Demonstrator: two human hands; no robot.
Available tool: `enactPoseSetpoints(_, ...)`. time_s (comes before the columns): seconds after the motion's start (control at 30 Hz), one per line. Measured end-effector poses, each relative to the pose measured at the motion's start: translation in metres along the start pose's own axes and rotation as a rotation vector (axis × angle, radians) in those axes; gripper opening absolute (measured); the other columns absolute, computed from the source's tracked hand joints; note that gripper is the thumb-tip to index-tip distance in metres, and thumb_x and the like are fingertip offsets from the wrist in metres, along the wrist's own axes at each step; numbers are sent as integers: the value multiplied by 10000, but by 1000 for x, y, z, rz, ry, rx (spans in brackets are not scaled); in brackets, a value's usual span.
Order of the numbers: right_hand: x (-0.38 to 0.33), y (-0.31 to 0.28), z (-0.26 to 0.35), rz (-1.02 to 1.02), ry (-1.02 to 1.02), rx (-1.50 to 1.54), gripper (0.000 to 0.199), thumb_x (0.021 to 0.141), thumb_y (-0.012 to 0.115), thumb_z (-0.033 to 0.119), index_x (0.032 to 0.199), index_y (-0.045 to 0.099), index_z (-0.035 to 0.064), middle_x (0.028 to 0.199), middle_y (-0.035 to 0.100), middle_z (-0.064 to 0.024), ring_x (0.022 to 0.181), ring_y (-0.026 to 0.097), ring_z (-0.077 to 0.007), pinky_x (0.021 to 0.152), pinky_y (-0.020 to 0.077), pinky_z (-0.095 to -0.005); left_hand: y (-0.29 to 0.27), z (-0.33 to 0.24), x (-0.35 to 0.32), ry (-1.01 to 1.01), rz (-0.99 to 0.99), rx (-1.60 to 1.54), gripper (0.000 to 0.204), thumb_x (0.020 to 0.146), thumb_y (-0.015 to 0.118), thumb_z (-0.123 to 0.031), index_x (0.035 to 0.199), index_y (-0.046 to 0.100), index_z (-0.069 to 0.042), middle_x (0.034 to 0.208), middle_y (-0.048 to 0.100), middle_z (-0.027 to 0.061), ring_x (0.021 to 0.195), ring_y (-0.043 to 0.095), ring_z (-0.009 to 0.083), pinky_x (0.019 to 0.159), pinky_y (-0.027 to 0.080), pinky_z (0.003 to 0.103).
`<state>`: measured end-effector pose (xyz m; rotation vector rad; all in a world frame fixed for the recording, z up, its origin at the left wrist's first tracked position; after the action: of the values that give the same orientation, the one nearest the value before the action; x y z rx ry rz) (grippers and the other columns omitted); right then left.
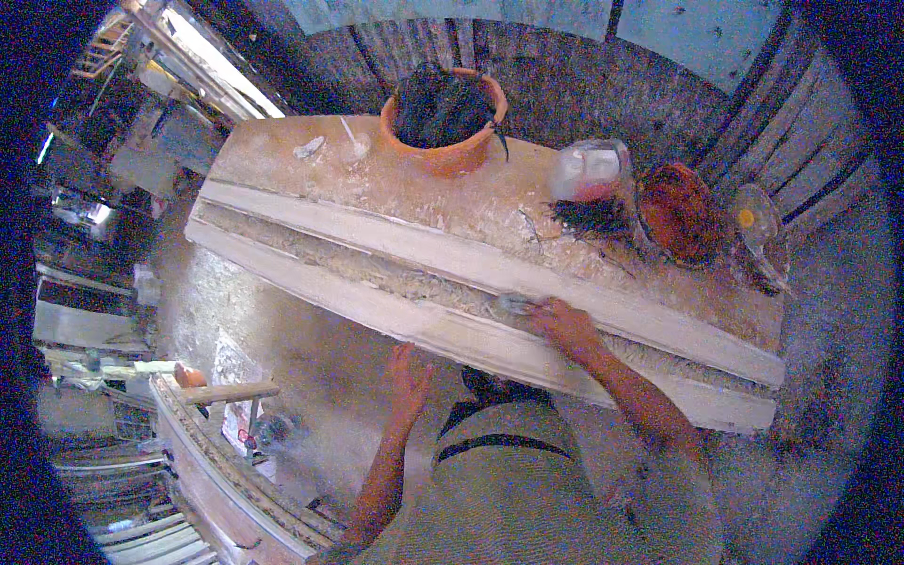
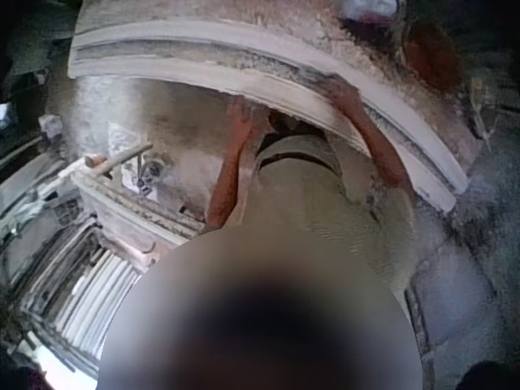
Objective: The person uses a small metal scraper to remove dried material from the grooves and edges of long white wooden moldings resting on a workbench. The person works along the length of the pieces, occasionally adjusting their position.
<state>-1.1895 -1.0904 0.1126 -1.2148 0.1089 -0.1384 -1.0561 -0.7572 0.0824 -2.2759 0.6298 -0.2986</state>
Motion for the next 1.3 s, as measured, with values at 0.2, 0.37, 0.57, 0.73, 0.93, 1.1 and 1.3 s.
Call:
enactPoseSetpoints(0.2,-16,6,-22,143,93,-58,498,929,604,148,1418,557,231,1304,608,-124,1000,703,-326,763,612,-432,-14,-23,21,42,77,-39,609,934,707,-207,1474,471,-54,1513,470,198,1468,335,400,1214,277,506)
enactPoseSetpoints(0.37,109,49,49,149,159,131,459,924,612,163,1382,578,154,1259,609,-149,953,708,-373,768,609,-475,16,-68,58,105,187,-68,651,940,696,-213,1502,420,-32,1551,414,216,1493,287,423,1227,249,525)
enactPoseSetpoints(0.57,133,-1,41,23,30,-55,364,951,615,254,1298,647,149,1211,629,-112,828,718,-354,720,605,-465,68,-84,109,272,192,174,805,976,641,-347,1568,258,42,1662,211,227,1535,176,443,1250,181,537)
enactPoseSetpoints(0.73,130,-9,-14,88,34,47,301,938,651,316,1182,719,153,1148,653,-70,855,716,-311,724,598,-442,92,-71,117,235,253,289,805,987,621,-369,1578,252,32,1682,172,210,1550,150,426,1248,165,553)
enactPoseSetpoints(0.93,250,23,24,188,-246,-8,293,923,635,276,1071,710,35,1074,668,-163,880,717,-349,763,592,-514,103,-78,120,205,275,316,795,990,602,-362,1597,240,2,1692,177,172,1555,155,402,1249,145,567)
enactPoseSetpoints(1.1,259,6,26,174,-178,95,256,920,652,295,1020,727,72,1025,665,-111,889,702,-318,779,585,-473,98,-75,124,178,310,307,783,975,622,-343,1604,262,-46,1688,207,153,1549,171,412,1242,154,585)
enactPoseSetpoints(1.3,229,-12,6,219,-188,177,226,928,662,285,1034,759,110,1014,679,-99,939,697,-320,794,573,-477,68,-59,138,228,371,201,676,972,640,-309,1554,380,-83,1665,285,108,1538,209,407,1243,167,588)
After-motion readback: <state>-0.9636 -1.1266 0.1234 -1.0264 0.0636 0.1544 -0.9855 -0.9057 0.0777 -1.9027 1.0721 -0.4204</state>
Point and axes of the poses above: each hand's wrist, its own x-axis towards the middle knuckle, its own y-axis out of the palm, z = x × y, the point moved 6 cm from there along x, towards the middle knuckle
